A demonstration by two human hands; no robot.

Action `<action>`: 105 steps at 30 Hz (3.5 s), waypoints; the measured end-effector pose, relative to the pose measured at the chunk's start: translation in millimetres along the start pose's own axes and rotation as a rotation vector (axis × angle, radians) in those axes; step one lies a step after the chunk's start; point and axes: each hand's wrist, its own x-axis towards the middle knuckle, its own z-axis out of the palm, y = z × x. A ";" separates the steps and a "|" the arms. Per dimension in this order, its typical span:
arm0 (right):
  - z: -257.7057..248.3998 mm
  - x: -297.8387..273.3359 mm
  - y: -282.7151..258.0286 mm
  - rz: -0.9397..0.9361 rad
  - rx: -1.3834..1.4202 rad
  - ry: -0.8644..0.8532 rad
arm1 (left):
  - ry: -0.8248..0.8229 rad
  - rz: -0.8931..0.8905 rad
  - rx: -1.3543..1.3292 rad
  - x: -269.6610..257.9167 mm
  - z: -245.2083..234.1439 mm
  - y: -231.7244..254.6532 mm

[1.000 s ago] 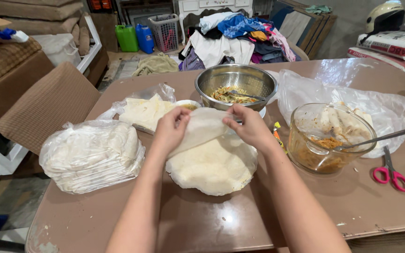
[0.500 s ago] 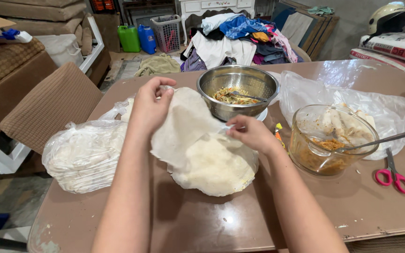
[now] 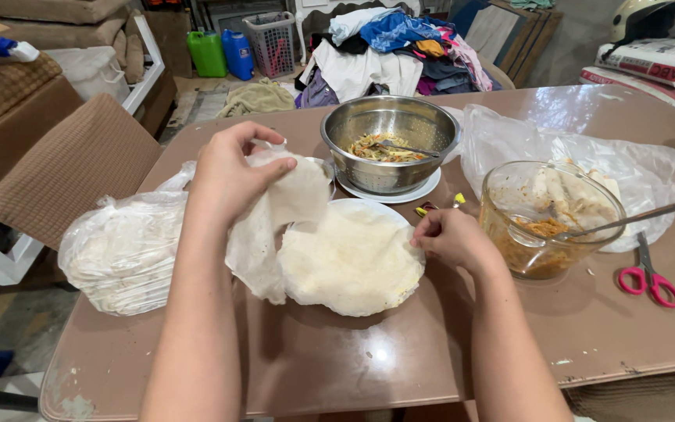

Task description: The person rolls a thin sheet around a filling, places it aside, then retrieves a stack of rice paper sheets, separates them, and trims one with scissors. The person also stirs a mixture in a glass bowl and handles a plastic bag of sheets.

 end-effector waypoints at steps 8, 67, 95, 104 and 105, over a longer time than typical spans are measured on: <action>3.5 -17.8 8.2 0.073 -0.030 0.044 | -0.074 -0.006 -0.626 2.8 9.9 14.1; 28.6 -12.1 -1.9 0.278 -0.339 0.083 | -0.072 -0.072 -0.178 -15.6 118.5 -151.3; 4.7 -28.5 11.3 -0.004 0.467 0.011 | -0.877 0.518 -0.288 8.4 241.9 -38.9; 7.4 -51.0 2.3 0.156 0.556 -0.088 | -0.522 0.241 -0.196 8.1 225.1 -37.4; 11.0 -51.2 4.0 0.159 0.547 -0.117 | -0.501 0.215 -0.129 6.8 219.7 -34.8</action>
